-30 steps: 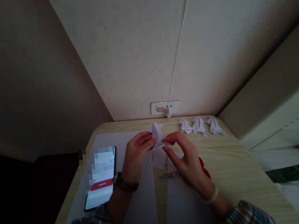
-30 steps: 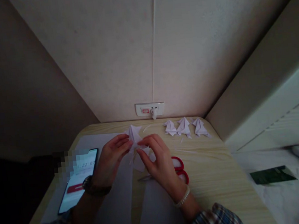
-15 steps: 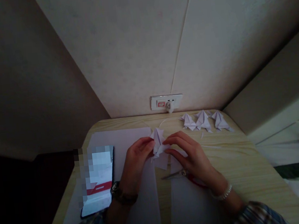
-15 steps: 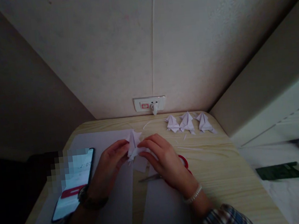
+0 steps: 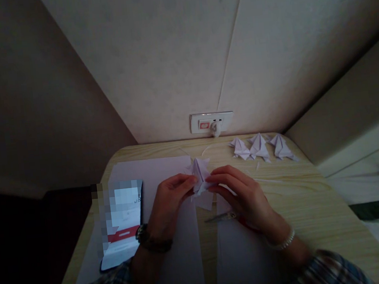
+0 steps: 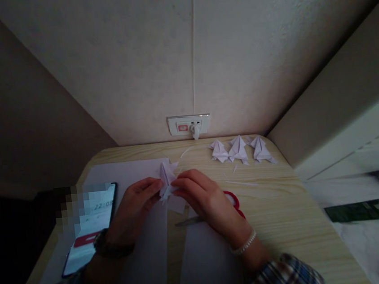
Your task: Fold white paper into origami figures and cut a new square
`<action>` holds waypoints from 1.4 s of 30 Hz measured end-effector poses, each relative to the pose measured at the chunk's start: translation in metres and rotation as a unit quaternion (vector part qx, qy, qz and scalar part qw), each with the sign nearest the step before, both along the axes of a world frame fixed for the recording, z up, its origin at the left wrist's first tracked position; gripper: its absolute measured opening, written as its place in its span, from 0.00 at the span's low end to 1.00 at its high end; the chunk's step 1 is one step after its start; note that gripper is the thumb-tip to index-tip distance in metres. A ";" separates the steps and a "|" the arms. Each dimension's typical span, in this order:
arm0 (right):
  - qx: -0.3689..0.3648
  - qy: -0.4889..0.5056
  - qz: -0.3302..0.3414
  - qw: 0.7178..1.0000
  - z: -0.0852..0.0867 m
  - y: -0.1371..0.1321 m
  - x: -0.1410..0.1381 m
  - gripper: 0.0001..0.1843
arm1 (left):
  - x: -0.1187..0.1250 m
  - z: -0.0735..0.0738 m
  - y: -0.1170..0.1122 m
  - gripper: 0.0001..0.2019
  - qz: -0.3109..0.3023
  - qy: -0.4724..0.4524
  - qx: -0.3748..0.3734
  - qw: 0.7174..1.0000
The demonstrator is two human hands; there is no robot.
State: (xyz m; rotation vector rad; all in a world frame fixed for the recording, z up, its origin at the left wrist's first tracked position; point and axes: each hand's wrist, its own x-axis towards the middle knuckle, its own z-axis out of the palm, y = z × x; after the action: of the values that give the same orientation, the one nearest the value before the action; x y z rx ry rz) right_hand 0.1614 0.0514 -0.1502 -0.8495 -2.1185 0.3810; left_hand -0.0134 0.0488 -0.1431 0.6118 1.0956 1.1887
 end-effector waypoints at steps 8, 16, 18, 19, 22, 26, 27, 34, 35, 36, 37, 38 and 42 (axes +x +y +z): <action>0.028 -0.015 -0.024 0.999 -0.004 0.000 -0.001 0.09 | 0.002 -0.002 -0.002 0.04 0.022 0.050 0.035 0.998; -0.006 0.037 -0.076 0.996 -0.001 -0.001 -0.007 0.08 | 0.008 -0.008 -0.005 0.17 0.006 0.161 0.123 0.979; -0.020 0.049 -0.079 0.995 -0.001 0.000 -0.009 0.07 | 0.007 -0.009 -0.005 0.18 0.006 0.208 0.156 0.966; -0.028 0.053 -0.081 0.995 0.000 0.000 -0.010 0.06 | 0.007 -0.010 -0.005 0.18 0.007 0.221 0.167 0.961; -0.039 0.070 -0.112 0.991 0.001 0.000 -0.009 0.02 | 0.005 -0.010 -0.004 0.15 -0.008 0.252 0.208 0.945; 0.010 0.093 -0.188 0.978 0.004 0.000 -0.007 0.04 | 0.002 -0.010 -0.003 0.15 -0.031 0.340 0.281 0.897; 0.025 0.092 -0.194 0.976 0.004 0.000 -0.007 0.03 | 0.002 -0.010 -0.003 0.15 -0.034 0.363 0.292 0.884; 0.004 0.040 -0.142 0.989 0.000 0.004 -0.006 0.10 | 0.003 -0.011 -0.005 0.18 -0.039 0.330 0.265 0.905; -0.007 0.040 -0.135 0.990 0.000 0.005 -0.006 0.10 | 0.004 -0.011 -0.005 0.18 -0.032 0.323 0.253 0.911; -0.020 0.043 -0.127 0.991 -0.001 0.005 -0.006 0.10 | 0.004 -0.011 -0.005 0.19 -0.023 0.316 0.241 0.917; -0.035 0.050 -0.116 0.991 -0.001 0.006 -0.006 0.09 | 0.005 -0.011 -0.006 0.19 -0.014 0.307 0.231 0.923; -0.052 0.059 -0.103 0.992 -0.001 0.006 -0.006 0.09 | 0.005 -0.010 -0.006 0.19 -0.003 0.296 0.223 0.929; -0.108 0.079 -0.060 0.989 -0.001 0.006 -0.005 0.10 | 0.006 -0.005 -0.005 0.14 0.054 0.265 0.213 0.939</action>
State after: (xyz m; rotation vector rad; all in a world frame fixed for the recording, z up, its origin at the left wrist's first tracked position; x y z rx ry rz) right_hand 0.1564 0.0575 -0.1510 -1.0301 -1.8928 0.6017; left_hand -0.0078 0.0435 -0.1477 1.2756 1.3390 1.4128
